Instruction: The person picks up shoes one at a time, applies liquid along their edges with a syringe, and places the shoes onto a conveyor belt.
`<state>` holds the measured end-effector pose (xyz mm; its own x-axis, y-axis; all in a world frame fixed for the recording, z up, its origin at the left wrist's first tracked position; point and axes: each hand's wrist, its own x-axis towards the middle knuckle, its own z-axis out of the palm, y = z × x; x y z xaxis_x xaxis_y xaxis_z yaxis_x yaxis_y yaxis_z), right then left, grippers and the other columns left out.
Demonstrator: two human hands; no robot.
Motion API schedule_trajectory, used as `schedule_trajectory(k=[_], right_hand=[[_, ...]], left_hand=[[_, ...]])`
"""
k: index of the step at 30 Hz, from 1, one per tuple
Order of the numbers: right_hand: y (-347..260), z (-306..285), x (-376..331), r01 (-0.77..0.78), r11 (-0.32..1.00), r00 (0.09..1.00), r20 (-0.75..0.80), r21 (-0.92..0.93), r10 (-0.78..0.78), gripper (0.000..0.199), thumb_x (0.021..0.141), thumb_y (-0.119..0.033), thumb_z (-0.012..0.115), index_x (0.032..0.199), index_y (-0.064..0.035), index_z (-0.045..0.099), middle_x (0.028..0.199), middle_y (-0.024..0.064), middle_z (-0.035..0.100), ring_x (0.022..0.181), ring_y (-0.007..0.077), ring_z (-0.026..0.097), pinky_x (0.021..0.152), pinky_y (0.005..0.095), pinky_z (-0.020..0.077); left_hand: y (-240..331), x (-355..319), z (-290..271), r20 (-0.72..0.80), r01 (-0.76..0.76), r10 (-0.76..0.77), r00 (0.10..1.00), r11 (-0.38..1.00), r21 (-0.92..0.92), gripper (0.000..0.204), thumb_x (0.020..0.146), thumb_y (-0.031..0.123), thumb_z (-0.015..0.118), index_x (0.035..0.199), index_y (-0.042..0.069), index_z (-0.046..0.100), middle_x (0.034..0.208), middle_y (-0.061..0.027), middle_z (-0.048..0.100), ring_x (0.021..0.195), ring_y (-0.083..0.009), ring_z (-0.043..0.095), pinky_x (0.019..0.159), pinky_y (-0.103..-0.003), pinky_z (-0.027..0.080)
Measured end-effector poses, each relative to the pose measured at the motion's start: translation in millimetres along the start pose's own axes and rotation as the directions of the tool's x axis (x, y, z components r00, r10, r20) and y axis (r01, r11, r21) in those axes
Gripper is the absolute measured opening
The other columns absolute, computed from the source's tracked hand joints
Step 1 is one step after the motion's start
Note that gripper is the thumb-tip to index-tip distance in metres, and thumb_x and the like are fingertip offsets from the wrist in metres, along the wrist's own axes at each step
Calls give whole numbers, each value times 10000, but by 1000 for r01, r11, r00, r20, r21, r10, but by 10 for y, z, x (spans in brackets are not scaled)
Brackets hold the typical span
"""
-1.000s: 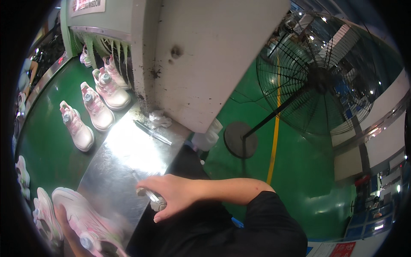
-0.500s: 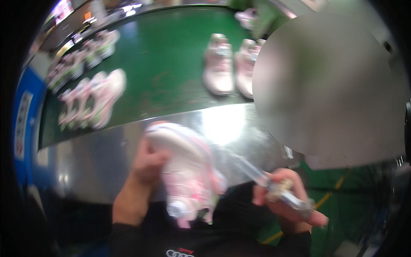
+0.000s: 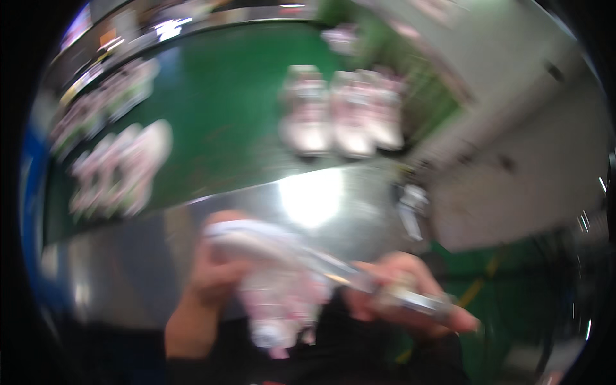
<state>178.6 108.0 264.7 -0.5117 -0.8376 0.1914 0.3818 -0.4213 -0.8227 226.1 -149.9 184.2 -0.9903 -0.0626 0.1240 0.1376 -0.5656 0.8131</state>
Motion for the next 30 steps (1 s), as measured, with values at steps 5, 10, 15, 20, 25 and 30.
schedule_trajectory(k=[5,10,15,20,25,30], right_hand=[[148,-312,57,73,973,996,-37,-220,-83,1104,597,-596,768,1359,-7,230,1195,76,393,1062,177,413,914,319,333],[322,-568,-491,-94,871,962,-271,-482,-46,1000,636,-514,773,1357,-46,263,1214,91,395,1098,193,407,919,331,357],[425,-715,-737,-207,738,921,-383,-642,-74,941,666,-503,756,1348,-53,289,1218,102,408,1111,207,406,940,335,359],[465,-723,-717,-251,727,897,-436,-640,-74,941,707,-515,713,1389,-51,261,1339,161,376,1199,259,399,994,369,349],[530,-724,-739,-251,612,916,-388,-750,-100,948,707,-524,705,1393,-42,261,1354,196,376,1207,286,413,992,372,362],[534,-644,-726,-261,587,900,-413,-766,-139,858,696,-462,717,1328,-45,315,1238,213,466,1143,342,480,946,392,396]], left_hand=[[50,38,-62,-34,-16,15,999,1000,-25,529,855,317,538,1257,-6,420,1204,-179,516,1087,-288,535,933,-425,446],[-144,156,-217,-118,218,-237,964,964,-153,566,894,432,476,1284,27,409,1224,-153,500,1094,-280,514,943,-428,421],[-99,219,-42,-246,363,-443,862,879,-311,571,878,479,493,1263,59,455,1206,-129,525,1078,-282,524,946,-451,421],[-27,177,-137,-191,368,-419,888,895,-251,559,879,470,480,1254,55,460,1197,-130,526,1084,-283,518,946,-453,419],[-21,149,-118,-234,339,-408,882,897,-285,549,876,450,473,1250,50,461,1201,-131,526,1092,-284,515,949,-452,414],[19,120,37,107,376,-361,926,882,-285,561,869,444,471,1259,42,450,1222,-130,515,1125,-287,494,971,-448,394]])
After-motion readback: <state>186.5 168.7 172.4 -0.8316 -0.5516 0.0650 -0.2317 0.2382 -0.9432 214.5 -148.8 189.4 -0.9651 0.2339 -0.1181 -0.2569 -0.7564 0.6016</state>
